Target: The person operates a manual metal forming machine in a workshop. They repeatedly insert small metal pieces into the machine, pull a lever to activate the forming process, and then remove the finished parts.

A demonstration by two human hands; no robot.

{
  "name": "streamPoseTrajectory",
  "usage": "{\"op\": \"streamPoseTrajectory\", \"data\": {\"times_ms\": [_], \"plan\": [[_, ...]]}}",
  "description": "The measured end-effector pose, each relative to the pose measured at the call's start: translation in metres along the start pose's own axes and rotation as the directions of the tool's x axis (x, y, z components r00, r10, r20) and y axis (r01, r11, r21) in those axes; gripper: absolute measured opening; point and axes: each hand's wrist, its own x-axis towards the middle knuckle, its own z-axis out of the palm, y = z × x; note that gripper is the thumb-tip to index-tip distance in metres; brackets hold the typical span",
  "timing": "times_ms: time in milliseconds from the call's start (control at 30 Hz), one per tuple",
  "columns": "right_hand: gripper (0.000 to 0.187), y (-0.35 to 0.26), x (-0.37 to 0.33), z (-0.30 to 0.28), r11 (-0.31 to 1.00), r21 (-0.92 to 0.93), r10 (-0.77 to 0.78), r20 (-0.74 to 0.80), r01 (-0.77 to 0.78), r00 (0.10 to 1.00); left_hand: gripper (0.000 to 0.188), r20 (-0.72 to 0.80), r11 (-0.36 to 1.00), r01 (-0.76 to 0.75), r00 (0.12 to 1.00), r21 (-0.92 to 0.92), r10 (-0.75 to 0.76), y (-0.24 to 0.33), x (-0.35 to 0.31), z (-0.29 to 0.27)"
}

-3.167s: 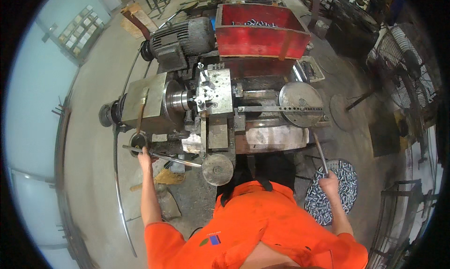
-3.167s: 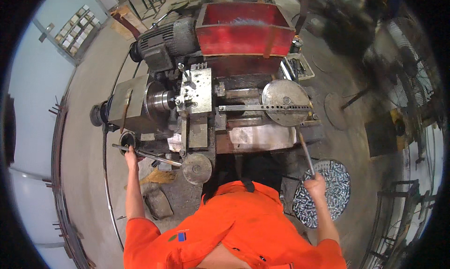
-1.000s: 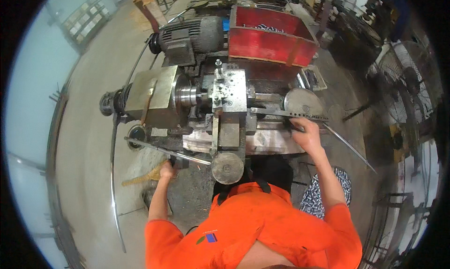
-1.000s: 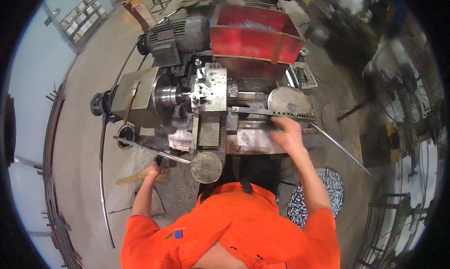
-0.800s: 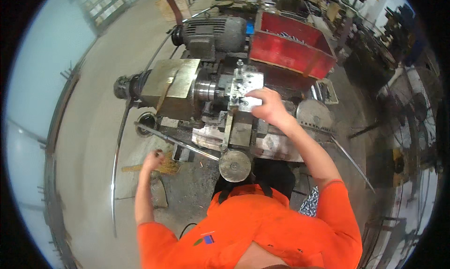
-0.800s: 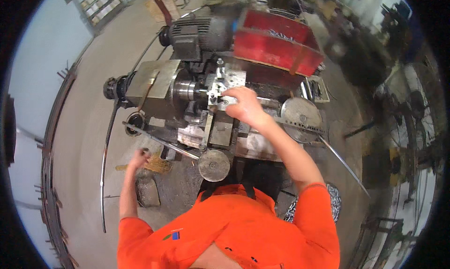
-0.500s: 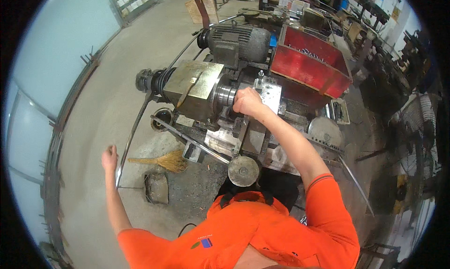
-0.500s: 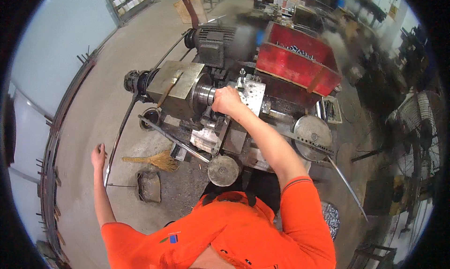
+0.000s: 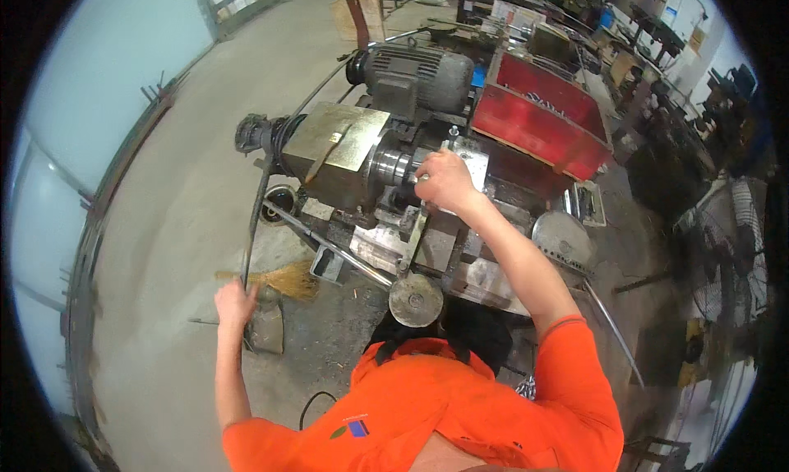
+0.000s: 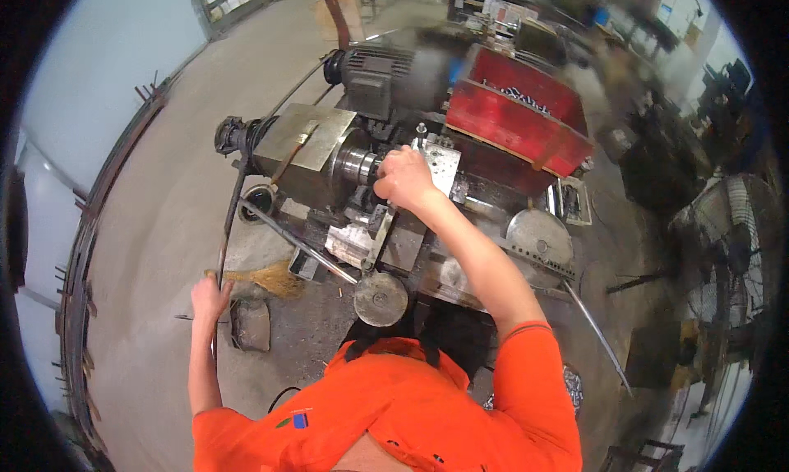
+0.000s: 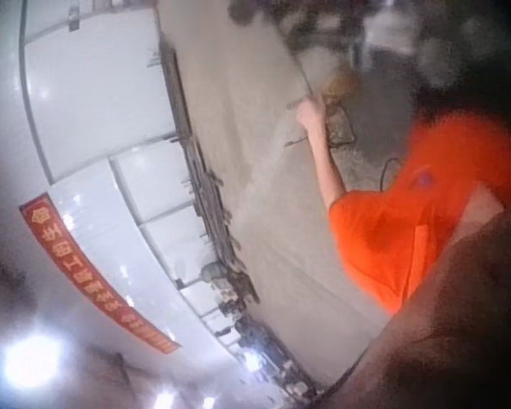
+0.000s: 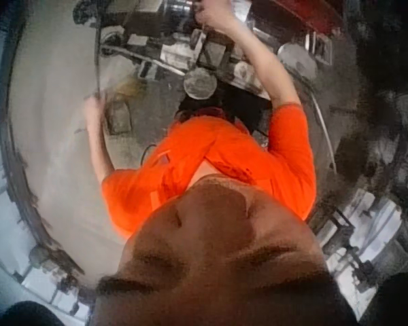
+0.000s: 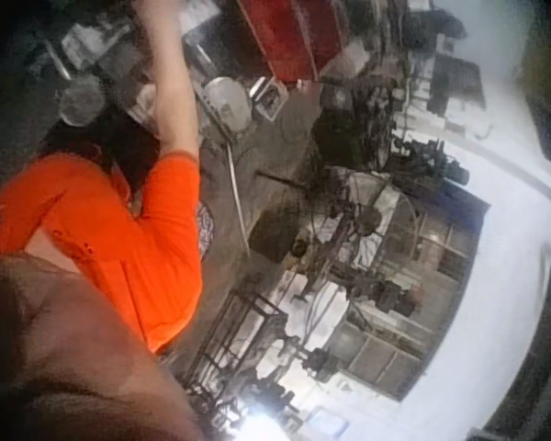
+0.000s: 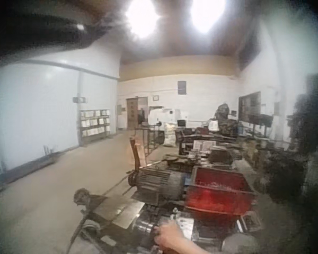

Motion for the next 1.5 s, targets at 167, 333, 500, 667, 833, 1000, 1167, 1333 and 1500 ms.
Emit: {"op": "streamPoseTrajectory", "data": {"times_ms": [167,333,500,667,833,1000,1167,1333,1500], "plan": [[0.021,-0.026,-0.061,-0.018,0.957,0.180,-0.210,-0.109,0.228,0.971,0.032,-0.146,0.704,-0.305,0.949,-0.642,0.279,0.098,0.014,-0.066],[0.023,-0.062,-0.095,-0.027,0.925,0.188,-0.277,-0.255,0.329,0.926,0.030,-0.083,0.480,-0.501,0.749,-0.720,0.657,0.231,-0.003,-0.098],[0.017,-0.065,-0.119,-0.044,0.956,0.214,-0.135,-0.288,0.201,0.948,0.031,-0.015,0.130,-0.186,0.623,-0.974,0.782,0.273,-0.016,-0.081],[0.015,-0.067,-0.132,-0.043,0.918,0.374,-0.005,-0.324,0.132,0.946,0.030,0.063,-0.075,0.232,0.536,-0.970,0.842,0.280,-0.026,-0.067],[0.029,-0.065,-0.143,-0.023,0.871,0.487,0.091,-0.292,0.066,0.952,0.028,0.167,-0.098,0.418,0.552,-0.903,0.817,0.279,-0.026,-0.050],[0.034,-0.053,-0.146,-0.013,0.818,0.573,0.125,-0.266,0.052,0.956,0.030,0.210,-0.053,0.460,0.501,-0.887,0.840,0.283,-0.026,-0.050],[0.034,-0.043,-0.149,-0.012,0.826,0.562,0.132,-0.249,0.032,0.960,0.033,0.217,-0.030,0.440,0.499,-0.898,0.839,0.289,-0.024,-0.044],[0.036,-0.037,-0.151,-0.012,0.825,0.562,0.216,-0.213,-0.062,0.953,0.033,0.203,-0.001,0.326,0.591,-0.945,0.781,0.281,-0.012,-0.039],[0.035,-0.028,-0.148,-0.014,0.873,0.486,0.198,-0.275,-0.042,0.941,0.023,0.141,0.097,0.102,0.719,-0.990,0.680,0.257,0.007,-0.038]]}}
